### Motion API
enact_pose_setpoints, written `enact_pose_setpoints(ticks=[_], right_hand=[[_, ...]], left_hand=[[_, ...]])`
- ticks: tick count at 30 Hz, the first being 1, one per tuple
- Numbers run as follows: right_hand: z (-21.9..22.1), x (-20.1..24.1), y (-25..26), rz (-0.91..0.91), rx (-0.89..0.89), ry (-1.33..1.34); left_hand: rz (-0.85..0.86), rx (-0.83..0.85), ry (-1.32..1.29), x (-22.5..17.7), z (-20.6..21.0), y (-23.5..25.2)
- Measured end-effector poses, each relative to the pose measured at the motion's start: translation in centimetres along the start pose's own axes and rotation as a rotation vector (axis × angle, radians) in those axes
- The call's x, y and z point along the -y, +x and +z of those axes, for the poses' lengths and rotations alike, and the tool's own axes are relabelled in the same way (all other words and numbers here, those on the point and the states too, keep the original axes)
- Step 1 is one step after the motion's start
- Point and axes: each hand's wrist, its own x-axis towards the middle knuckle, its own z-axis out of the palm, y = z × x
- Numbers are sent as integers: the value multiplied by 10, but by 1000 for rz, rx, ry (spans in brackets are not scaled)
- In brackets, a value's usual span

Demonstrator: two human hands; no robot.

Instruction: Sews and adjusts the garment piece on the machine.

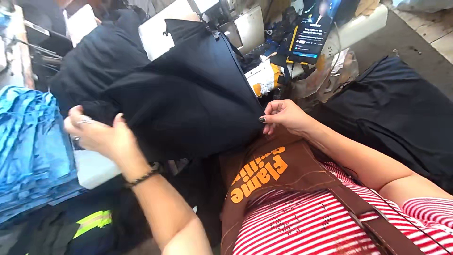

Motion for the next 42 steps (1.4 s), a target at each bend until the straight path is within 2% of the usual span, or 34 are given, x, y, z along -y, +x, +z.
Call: enact_pose_setpoints(ticks=[2, 5, 7, 10, 13, 18, 22, 25, 31, 33, 37, 42], right_hand=[[-3, -9, 3, 38, -58, 21], [-8, -5, 7, 130, -35, 26], [-8, 3, 3, 133, 50, 46], [-2, 21, -5, 103, 155, 74], [-6, 25, 9, 75, 178, 119], [-2, 28, 54, 62, 145, 126], [2, 43, 90, -53, 176, 162], [6, 58, 114, -65, 128, 149], [9, 83, 153, -80, 5, 124], [6, 71, 156, -137, -12, 31], [-10, 32, 157, -319, 39, -348], [-8, 23, 160, -401, 22, -461]], left_hand=[[180, -5, -219, -53, 27, -31], [469, 123, -427, -124, 70, -106], [655, 146, -387, -155, 94, -151], [790, -29, -285, -168, 114, -174], [779, -142, -267, -168, 109, -159], [745, -139, -278, -167, 114, -129], [710, -181, -296, -173, 119, -95], [710, -216, -304, -181, 123, -64], [670, -103, -277, -194, 132, -2], [657, -49, -290, -192, 133, 13], [639, 45, -334, -186, 127, 24], [628, 48, -377, -187, 127, 27]])
